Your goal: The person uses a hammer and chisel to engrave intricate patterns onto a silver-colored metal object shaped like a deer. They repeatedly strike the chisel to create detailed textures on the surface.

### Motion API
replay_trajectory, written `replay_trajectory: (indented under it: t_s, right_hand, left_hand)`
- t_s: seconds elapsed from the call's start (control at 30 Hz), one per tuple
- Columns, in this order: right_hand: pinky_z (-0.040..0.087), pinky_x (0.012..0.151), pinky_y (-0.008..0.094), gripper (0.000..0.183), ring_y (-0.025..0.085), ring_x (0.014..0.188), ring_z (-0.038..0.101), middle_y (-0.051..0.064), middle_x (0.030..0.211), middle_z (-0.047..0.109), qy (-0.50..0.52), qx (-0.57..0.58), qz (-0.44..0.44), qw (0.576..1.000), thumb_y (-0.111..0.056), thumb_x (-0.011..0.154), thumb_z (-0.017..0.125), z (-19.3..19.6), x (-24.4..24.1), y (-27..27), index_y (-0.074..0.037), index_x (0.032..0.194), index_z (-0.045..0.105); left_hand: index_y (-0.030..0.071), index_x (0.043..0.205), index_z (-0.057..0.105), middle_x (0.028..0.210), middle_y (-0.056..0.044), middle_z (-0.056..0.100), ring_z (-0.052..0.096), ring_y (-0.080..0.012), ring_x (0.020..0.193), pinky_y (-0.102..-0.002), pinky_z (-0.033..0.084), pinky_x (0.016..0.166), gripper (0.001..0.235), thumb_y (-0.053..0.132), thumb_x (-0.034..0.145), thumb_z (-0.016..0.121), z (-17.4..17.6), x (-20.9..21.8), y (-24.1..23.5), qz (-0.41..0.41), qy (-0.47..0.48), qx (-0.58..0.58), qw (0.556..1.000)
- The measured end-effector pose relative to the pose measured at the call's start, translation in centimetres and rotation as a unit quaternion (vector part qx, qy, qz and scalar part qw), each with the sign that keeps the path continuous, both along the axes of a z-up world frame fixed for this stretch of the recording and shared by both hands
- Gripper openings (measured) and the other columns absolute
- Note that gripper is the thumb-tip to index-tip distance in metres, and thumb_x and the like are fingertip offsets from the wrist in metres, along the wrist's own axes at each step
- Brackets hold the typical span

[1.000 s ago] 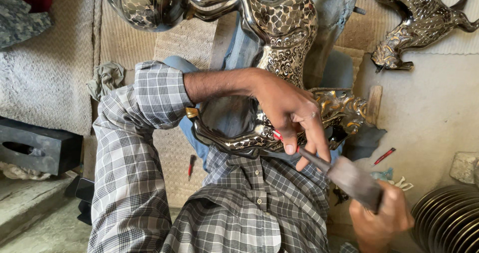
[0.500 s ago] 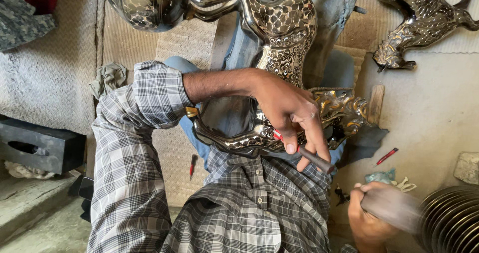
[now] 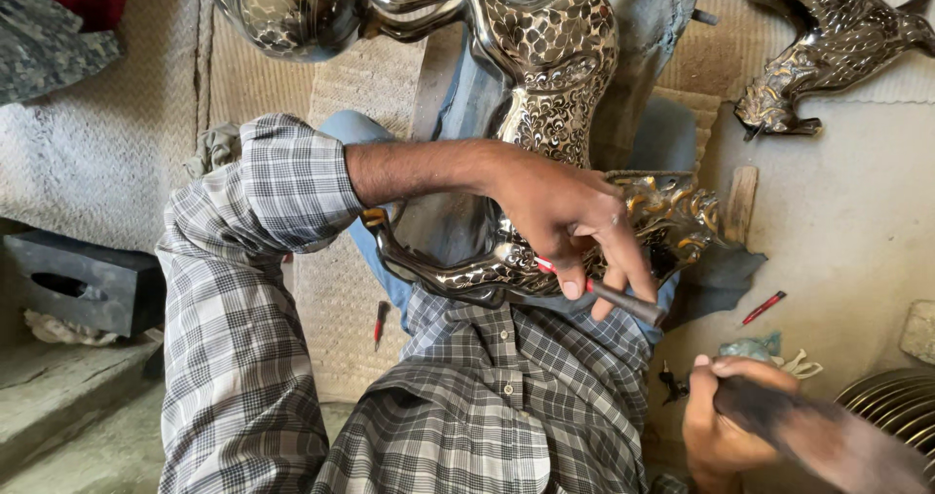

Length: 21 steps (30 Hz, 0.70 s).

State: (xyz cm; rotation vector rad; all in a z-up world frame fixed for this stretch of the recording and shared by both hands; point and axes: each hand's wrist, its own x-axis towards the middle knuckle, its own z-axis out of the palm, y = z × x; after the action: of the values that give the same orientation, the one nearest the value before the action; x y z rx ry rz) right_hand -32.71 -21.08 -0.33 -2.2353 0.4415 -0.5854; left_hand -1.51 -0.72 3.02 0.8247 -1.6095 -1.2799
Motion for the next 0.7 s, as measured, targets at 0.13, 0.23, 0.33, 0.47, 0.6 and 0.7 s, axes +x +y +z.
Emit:
replay_trajectory:
  t_s: [0.13,0.23,0.33,0.47,0.6,0.7]
  right_hand:
    - [0.054,0.082,0.043,0.045,0.034,0.083,0.064,0.021,0.093,0.063,-0.035,-0.150,0.055,0.986,0.002,0.080,0.081,0.3,1.2,1.0,0.007,0.115,0.053]
    - [0.055,0.083,0.038,0.046,0.028,0.088,0.062,0.016,0.095,0.063,-0.018,0.025,0.033,0.999,-0.002,0.084,0.078,-0.7,1.4,1.2,0.004,0.120,0.051]
    - [0.052,0.077,0.035,0.031,0.026,0.080,0.062,0.016,0.090,0.064,0.015,0.031,0.034,0.999,0.005,0.086,0.075,-1.8,0.7,1.0,-0.003,0.109,0.057]
    - [0.050,0.072,0.045,0.054,0.038,0.074,0.066,0.027,0.086,0.062,0.029,-0.194,0.049,0.979,0.003,0.071,0.080,-4.0,0.1,0.8,0.017,0.116,0.054]
    - [0.053,0.079,0.032,0.028,0.019,0.083,0.062,0.012,0.091,0.062,-0.021,0.121,0.039,0.992,0.010,0.093,0.075,-5.8,-0.5,1.4,0.000,0.109,0.054]
    - [0.053,0.080,0.029,0.043,0.016,0.084,0.062,0.011,0.094,0.063,-0.062,0.182,0.021,0.981,0.005,0.094,0.074,-7.5,0.5,1.7,0.004,0.125,0.044]
  left_hand:
    - [0.010,0.151,0.053,0.119,-0.003,0.080,0.076,-0.0162,0.106,-0.035,0.060,0.084,0.066,0.006,0.090,0.076,-0.1,-0.2,-0.5,-0.007,-0.012,0.005,1.000]
    - [0.011,0.150,0.053,0.119,-0.003,0.081,0.076,-0.0164,0.105,-0.035,0.060,0.084,0.064,0.007,0.091,0.077,-0.3,-0.2,-0.6,-0.016,-0.019,0.004,1.000]
    - [0.010,0.150,0.053,0.118,-0.004,0.081,0.076,-0.0177,0.104,-0.036,0.060,0.086,0.064,0.007,0.091,0.078,-0.6,-0.2,-0.5,-0.015,-0.020,-0.023,0.999]
    - [0.009,0.147,0.057,0.112,-0.005,0.082,0.076,-0.0173,0.093,-0.036,0.059,0.074,0.060,0.003,0.091,0.077,-0.5,-0.8,-0.4,0.038,-0.040,-0.023,0.998]
    - [0.007,0.142,0.056,0.110,-0.004,0.081,0.078,-0.0118,0.074,-0.029,0.057,0.051,0.055,-0.003,0.090,0.070,-1.1,-1.1,0.3,0.126,-0.065,0.049,0.989]
    - [0.006,0.145,0.054,0.113,-0.006,0.079,0.082,-0.0089,0.088,-0.023,0.061,0.066,0.056,-0.008,0.092,0.064,-0.9,-1.5,0.8,0.180,-0.048,0.046,0.981]
